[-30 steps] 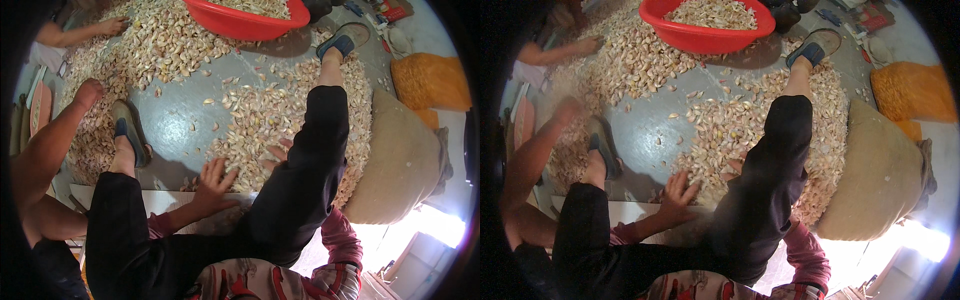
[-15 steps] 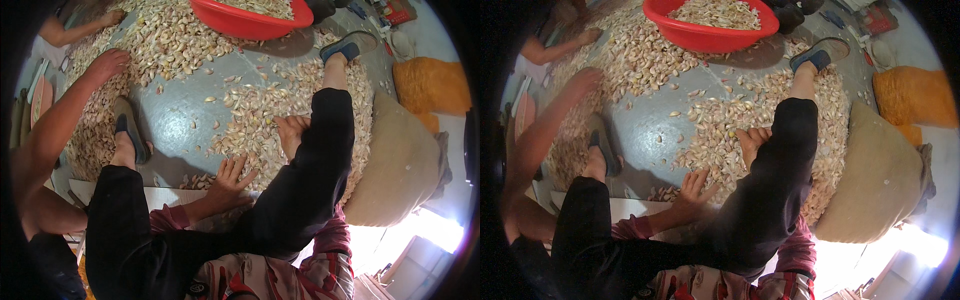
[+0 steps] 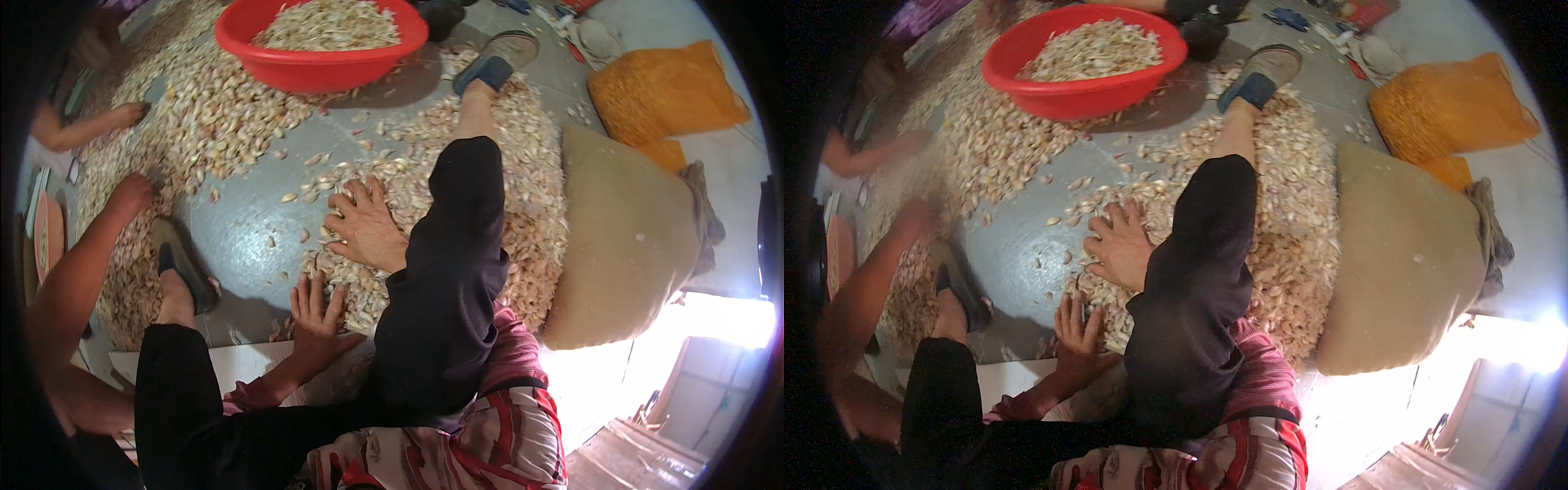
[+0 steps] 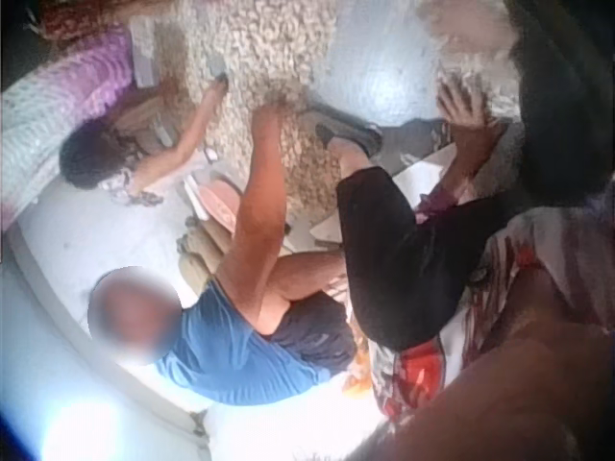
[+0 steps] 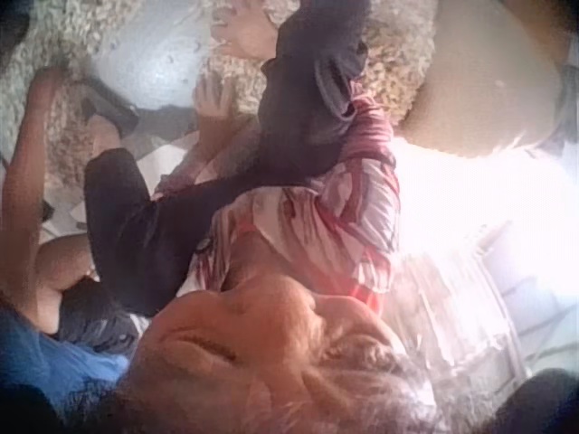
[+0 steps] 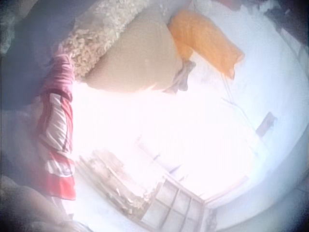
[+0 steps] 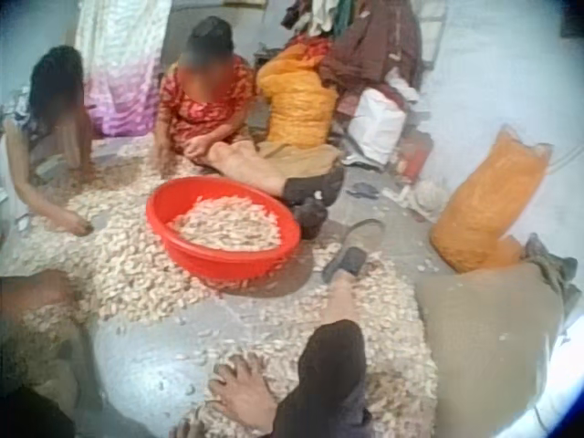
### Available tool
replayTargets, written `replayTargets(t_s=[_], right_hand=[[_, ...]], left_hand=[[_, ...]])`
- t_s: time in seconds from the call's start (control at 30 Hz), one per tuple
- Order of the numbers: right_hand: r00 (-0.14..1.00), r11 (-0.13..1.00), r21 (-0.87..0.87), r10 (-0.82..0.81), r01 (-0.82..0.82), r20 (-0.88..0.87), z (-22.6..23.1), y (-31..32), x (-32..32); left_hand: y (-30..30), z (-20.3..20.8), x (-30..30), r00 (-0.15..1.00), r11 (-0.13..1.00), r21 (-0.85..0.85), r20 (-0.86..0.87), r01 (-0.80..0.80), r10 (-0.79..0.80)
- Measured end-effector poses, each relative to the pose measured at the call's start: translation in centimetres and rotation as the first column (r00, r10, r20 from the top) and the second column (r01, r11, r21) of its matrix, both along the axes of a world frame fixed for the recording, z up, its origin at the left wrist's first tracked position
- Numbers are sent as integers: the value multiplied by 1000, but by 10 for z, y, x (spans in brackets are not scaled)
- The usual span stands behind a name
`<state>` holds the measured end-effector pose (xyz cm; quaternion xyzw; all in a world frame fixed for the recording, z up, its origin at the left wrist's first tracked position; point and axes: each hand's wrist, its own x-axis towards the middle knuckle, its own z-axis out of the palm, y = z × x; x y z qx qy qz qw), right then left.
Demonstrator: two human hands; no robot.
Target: The person peels garlic cloves by hand and places the peeled cloves into a red plastic bowl while sitting on the floor.
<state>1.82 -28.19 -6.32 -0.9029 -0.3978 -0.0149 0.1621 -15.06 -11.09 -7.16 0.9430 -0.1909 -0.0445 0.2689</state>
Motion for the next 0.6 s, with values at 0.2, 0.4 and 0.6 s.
replayTargets(t_s=[0.2, 0.4, 0.6], right_hand=[[966, 905, -379, -243, 192, -90, 19, -71, -19], [902, 865, -301, -431, 402, -34, 75, -137, -58], [847, 849, 107, -489, 517, -209, 61, -167, -48]], left_hand=[[-27, -10, 21, 968, 968, -78, 104, 237, -228], [291, 91, 234, 1000, 903, 429, -19, 9, -1], [446, 32, 290, 905, 485, 855, 49, 181, -424]])
